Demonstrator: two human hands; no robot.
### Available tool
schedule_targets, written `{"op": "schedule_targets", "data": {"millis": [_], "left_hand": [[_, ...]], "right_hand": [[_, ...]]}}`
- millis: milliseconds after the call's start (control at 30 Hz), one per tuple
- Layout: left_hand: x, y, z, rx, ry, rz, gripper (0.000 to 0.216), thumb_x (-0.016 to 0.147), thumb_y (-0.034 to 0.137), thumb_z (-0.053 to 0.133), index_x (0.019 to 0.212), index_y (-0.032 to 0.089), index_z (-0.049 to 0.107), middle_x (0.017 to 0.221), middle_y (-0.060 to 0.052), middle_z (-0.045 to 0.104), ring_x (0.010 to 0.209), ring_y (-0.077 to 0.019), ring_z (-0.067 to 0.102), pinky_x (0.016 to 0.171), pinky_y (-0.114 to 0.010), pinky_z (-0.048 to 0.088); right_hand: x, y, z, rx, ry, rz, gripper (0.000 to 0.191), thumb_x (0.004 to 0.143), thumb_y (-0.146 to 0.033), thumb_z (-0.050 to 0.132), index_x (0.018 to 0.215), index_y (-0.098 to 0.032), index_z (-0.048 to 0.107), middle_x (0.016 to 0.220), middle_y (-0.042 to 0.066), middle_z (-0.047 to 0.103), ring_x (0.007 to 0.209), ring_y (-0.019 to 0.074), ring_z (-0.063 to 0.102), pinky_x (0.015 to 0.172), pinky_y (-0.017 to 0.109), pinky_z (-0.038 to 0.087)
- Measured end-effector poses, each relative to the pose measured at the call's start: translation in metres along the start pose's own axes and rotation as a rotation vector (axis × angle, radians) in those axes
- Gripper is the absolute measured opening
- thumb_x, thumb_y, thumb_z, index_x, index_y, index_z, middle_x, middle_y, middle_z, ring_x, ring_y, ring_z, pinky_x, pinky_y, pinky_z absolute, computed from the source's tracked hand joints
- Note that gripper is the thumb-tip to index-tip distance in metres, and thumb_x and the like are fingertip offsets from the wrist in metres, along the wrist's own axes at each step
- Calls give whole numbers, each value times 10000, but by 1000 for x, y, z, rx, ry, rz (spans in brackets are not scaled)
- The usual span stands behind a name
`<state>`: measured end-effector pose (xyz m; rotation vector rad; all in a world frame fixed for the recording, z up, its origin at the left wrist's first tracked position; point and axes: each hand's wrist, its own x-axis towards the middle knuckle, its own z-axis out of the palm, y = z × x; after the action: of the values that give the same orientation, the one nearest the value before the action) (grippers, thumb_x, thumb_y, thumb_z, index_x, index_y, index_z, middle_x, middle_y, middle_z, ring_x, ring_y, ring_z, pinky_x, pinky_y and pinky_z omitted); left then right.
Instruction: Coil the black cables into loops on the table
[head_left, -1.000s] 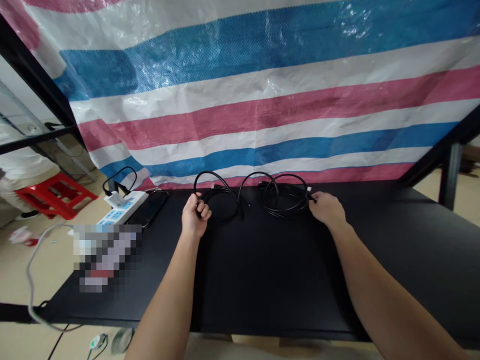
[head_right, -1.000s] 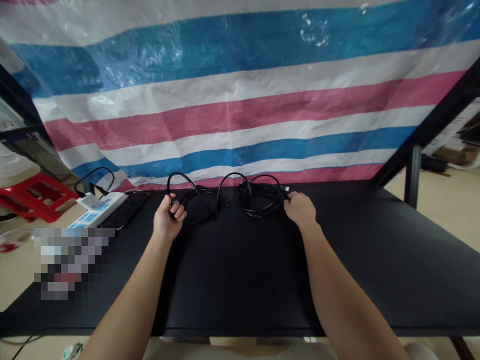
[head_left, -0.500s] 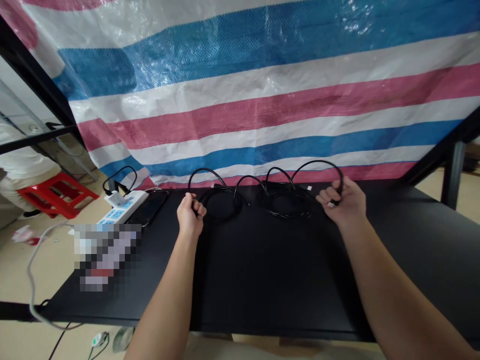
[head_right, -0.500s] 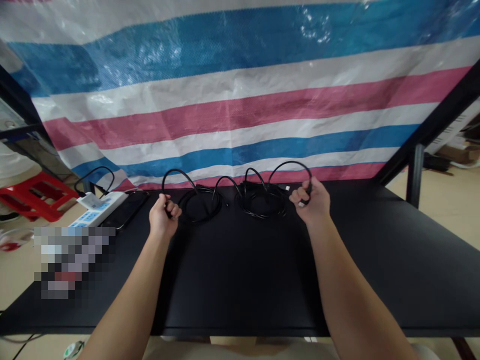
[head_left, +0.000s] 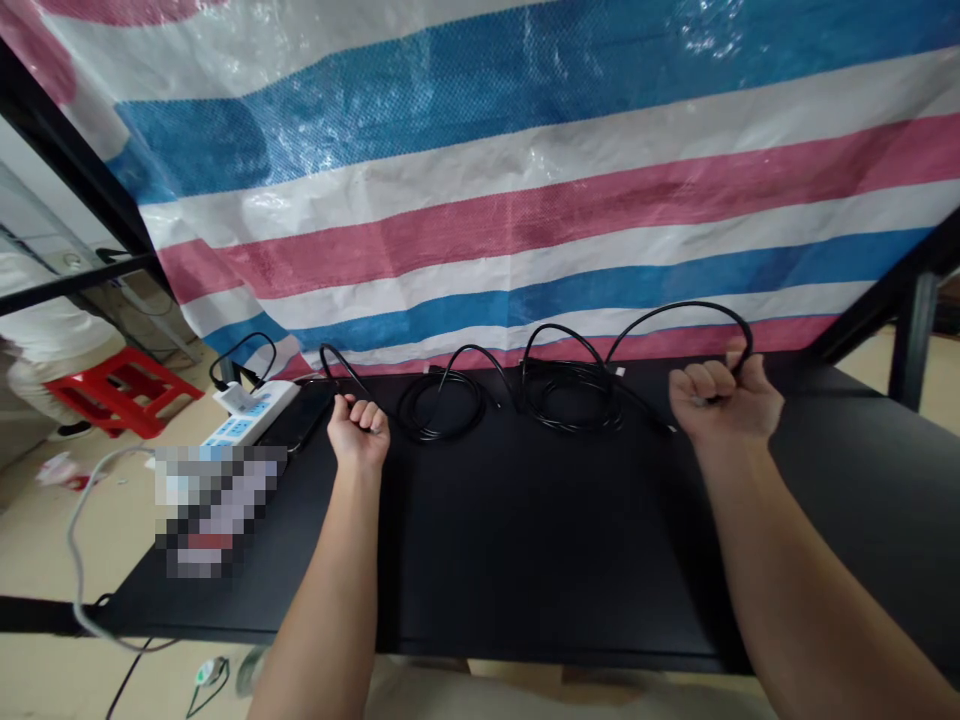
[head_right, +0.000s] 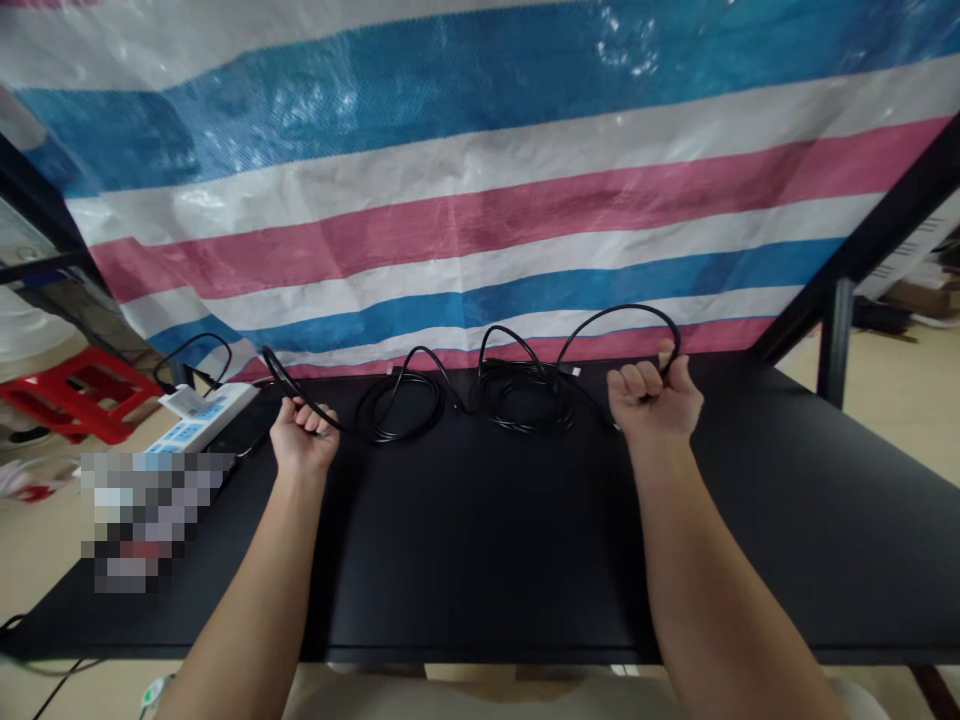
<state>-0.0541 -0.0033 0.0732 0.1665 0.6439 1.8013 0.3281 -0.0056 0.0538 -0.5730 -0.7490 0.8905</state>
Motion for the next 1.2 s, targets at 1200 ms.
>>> {"op": "schedule_targets", "data": {"millis": [1200], "left_hand": [[-27,-32,16,103,-207,-173,400,976,260,282,615,182,437,425,80,226,313,-56,218,321,-162,188]], "right_hand": [[-46,54,68,-848,32,-305,688,276,-398,879,771,-237,429,716,-62,445,601,114,426,555,285,409]]}}
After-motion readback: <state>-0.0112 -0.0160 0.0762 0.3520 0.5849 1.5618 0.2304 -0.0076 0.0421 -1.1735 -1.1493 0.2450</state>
